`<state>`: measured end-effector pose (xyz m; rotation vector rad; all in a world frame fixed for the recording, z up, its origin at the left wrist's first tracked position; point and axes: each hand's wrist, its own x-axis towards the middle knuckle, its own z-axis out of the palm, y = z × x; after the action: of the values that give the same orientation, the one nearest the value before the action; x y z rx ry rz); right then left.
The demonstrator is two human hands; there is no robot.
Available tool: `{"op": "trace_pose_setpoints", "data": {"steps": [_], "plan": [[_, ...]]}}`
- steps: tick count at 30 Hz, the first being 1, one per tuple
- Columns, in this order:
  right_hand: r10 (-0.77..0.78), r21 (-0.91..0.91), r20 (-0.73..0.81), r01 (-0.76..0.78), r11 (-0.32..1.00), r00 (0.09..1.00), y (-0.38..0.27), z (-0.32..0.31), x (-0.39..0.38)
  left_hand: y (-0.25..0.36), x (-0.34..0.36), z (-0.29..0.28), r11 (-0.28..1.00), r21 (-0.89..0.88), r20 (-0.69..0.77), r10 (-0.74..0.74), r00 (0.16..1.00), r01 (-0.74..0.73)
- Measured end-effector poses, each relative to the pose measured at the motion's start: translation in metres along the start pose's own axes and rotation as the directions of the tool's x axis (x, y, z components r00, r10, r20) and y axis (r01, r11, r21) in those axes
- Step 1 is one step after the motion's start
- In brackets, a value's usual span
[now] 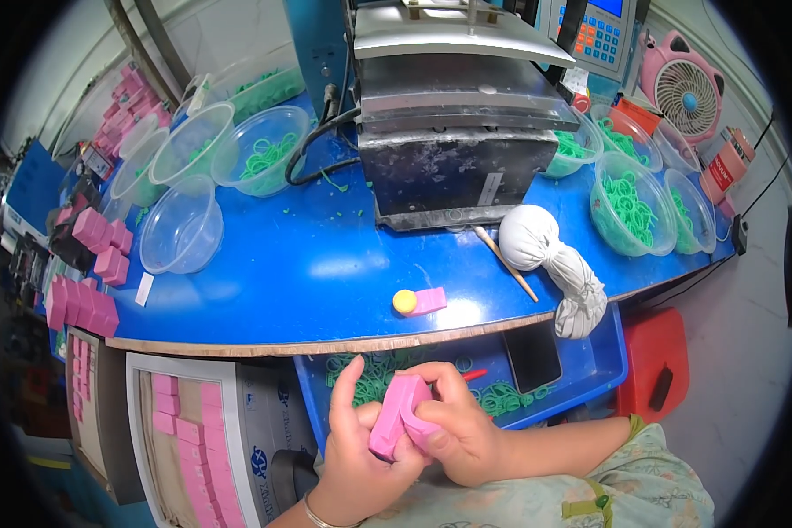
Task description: Trimming excess flash from rubber gaskets, seating them into molds, and processing them using a press machine.
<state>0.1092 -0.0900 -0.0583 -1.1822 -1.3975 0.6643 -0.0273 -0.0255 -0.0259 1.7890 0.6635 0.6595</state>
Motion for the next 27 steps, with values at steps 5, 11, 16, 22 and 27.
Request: {"op": "trace_pose_setpoints", "data": {"steps": [5, 11, 16, 22, 27], "plan": [[0.019, 0.073, -0.025, -0.017, 0.997, 0.999, 0.002, 0.001, -0.004, 0.002, -0.003, -0.003, 0.995, -0.064, 0.045, -0.072, 0.996, 0.075], [0.044, 0.21, -0.005, -0.042, 0.977, 0.999, 0.002, 0.002, -0.004, 0.003, -0.005, -0.006, 0.995, -0.067, 0.063, -0.075, 0.995, 0.079], [0.21, 0.44, 0.042, -0.207, 0.874, 0.977, 0.0, -0.001, 0.0, 0.001, -0.005, -0.008, 0.962, -0.234, 0.085, -0.124, 0.989, 0.141], [0.427, 0.614, 0.18, -0.441, 0.655, 0.886, -0.012, -0.007, 0.011, -0.004, -0.003, -0.016, 0.988, 0.124, 0.163, 0.074, 0.984, -0.095], [0.413, 0.62, 0.111, -0.388, 0.683, 0.904, -0.006, 0.0, 0.007, -0.029, 0.003, -0.011, 0.862, -0.497, -0.019, 0.102, 0.995, -0.098]]}}
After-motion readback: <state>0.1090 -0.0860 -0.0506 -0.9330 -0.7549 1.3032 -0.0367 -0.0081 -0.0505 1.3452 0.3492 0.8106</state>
